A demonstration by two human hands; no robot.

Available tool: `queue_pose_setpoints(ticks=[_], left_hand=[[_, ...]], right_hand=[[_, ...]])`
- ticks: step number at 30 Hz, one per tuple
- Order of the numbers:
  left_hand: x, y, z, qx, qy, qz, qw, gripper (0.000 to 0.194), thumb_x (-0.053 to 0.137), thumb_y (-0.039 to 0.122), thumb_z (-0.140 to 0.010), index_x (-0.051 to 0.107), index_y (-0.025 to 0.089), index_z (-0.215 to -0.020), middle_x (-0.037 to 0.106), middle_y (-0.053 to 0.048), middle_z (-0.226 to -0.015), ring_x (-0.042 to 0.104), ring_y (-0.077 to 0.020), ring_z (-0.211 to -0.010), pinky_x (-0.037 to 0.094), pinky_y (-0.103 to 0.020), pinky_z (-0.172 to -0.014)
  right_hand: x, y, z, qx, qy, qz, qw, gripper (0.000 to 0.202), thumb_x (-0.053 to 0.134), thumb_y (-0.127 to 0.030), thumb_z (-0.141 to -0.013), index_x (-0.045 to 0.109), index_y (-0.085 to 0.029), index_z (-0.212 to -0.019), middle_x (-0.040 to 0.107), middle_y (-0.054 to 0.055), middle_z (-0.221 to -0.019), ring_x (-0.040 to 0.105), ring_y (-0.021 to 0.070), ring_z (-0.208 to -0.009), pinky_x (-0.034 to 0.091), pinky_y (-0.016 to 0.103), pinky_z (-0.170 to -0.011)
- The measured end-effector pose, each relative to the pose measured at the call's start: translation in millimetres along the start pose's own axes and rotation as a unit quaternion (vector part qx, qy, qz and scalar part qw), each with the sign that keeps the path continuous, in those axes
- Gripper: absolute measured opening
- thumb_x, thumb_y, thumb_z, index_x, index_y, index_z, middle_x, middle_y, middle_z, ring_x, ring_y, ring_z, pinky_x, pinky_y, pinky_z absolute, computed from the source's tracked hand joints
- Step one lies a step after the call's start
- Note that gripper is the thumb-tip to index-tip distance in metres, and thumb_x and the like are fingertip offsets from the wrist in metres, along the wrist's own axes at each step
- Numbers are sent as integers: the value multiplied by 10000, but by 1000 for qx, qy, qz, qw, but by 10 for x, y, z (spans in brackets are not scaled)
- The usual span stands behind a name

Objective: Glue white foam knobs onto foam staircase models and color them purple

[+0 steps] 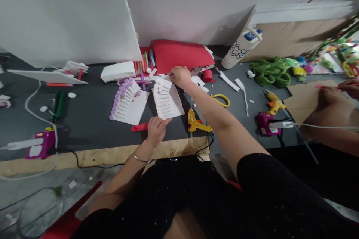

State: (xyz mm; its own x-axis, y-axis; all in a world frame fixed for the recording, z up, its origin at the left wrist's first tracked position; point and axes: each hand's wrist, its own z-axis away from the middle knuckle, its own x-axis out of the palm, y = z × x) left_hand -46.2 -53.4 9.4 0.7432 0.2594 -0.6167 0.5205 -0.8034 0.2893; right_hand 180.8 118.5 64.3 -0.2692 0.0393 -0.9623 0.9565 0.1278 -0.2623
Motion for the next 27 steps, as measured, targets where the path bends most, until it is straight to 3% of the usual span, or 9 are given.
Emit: queue_pose_setpoints(ticks=[3, 7, 10, 12, 16, 19, 22, 27], left_hand=[[-4, 17, -27, -3, 17, 11, 1000, 225, 544, 211, -1065, 727, 186, -1193, 629, -8, -674, 566, -175, -655, 367, -313, -669], [-23, 72, -155, -27, 17, -12, 999, 214, 555, 275, -1060, 743, 195, -1122, 721, -71, -815, 666, -209, -814, 451, -339, -753], [-2, 133, -398, -74, -34, 57, 995, 252, 550, 330, -1059, 753, 222, -954, 711, -59, -767, 659, -208, -798, 460, -354, -777], [51, 175, -613, -141, -47, 122, 981, 300, 557, 410, -1055, 729, 219, -899, 718, -58, -795, 653, -203, -815, 479, -357, -817], [234, 240, -974, -303, -38, 304, 903, 402, 717, 576, -925, 725, 198, -1060, 747, -54, -939, 657, -163, -811, 496, -275, -703], [369, 272, -1077, -378, -48, 409, 829, 393, 784, 576, -858, 734, 192, -929, 716, -14, -812, 611, -123, -687, 480, -249, -637], [461, 282, -1074, -414, -35, 474, 776, 378, 797, 558, -843, 726, 187, -851, 679, 8, -708, 586, -103, -627, 488, -240, -615], [553, 249, -1012, -433, -34, 520, 735, 356, 789, 532, -852, 716, 186, -887, 695, 11, -725, 621, -95, -637, 524, -233, -625]], right_hand=[[-44, 119, 247, 10, 72, -183, 980, 13, 648, -187, -902, 659, -193, -899, 746, 102, -1000, 652, 235, -950, 474, 394, -911], [-85, 182, 747, 7, 103, -451, 887, 288, 786, -413, -826, 562, -234, -800, 656, -5, -764, 559, 147, -685, 462, 316, -686], [-109, 114, 1106, 11, 81, -564, 821, 457, 845, -612, -741, 590, -237, -796, 636, -14, -742, 577, 147, -694, 477, 304, -663], [-130, 53, 1278, 17, 67, -598, 799, 511, 874, -667, -688, 624, -235, -794, 660, -1, -770, 598, 149, -718, 492, 303, -671], [-163, 3, 1441, 25, 65, -609, 790, 545, 902, -706, -623, 673, -227, -747, 669, -3, -748, 587, 137, -697, 492, 302, -659], [-144, 35, 1478, 33, 69, -617, 783, 541, 882, -728, -639, 687, -234, -744, 650, -16, -718, 578, 135, -687, 500, 312, -671], [-93, 86, 1496, 36, 57, -634, 770, 522, 862, -718, -685, 687, -233, -767, 638, -14, -730, 579, 135, -699, 494, 310, -671], [-41, 128, 1504, 81, 64, -645, 757, 576, 850, -761, -661, 651, -230, -765, 587, -43, -671, 506, 104, -631, 418, 268, -588]])
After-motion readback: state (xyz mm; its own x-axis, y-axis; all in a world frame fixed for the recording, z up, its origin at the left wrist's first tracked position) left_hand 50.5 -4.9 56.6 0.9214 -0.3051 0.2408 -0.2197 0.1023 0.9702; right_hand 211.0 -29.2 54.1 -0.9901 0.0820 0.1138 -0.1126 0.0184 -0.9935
